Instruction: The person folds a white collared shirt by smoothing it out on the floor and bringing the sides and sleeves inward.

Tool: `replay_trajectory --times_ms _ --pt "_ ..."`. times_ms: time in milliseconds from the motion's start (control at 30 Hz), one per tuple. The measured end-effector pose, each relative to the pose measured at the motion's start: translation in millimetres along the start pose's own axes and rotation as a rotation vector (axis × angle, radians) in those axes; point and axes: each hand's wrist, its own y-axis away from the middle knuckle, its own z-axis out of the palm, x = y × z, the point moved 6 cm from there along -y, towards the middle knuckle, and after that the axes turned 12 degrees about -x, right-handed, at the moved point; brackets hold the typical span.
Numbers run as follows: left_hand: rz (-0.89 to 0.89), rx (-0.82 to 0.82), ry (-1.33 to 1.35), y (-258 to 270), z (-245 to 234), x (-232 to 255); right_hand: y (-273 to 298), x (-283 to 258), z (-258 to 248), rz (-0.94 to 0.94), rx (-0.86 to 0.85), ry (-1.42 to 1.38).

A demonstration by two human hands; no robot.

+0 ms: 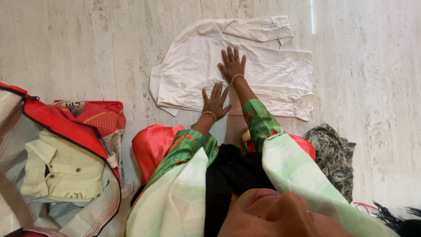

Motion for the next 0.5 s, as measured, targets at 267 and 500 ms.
replay_trajectory --times_ms 267,500 --pt "0.006 0.009 0.017 -0.6 4.9 -0.8 -29.7 33.5 -19.6 0.000 -0.161 -0.217" --pt "0.012 0.019 0.034 -1.0 3.1 -0.3 65.7 29.0 30.5 0.115 -0.135 -0.115"
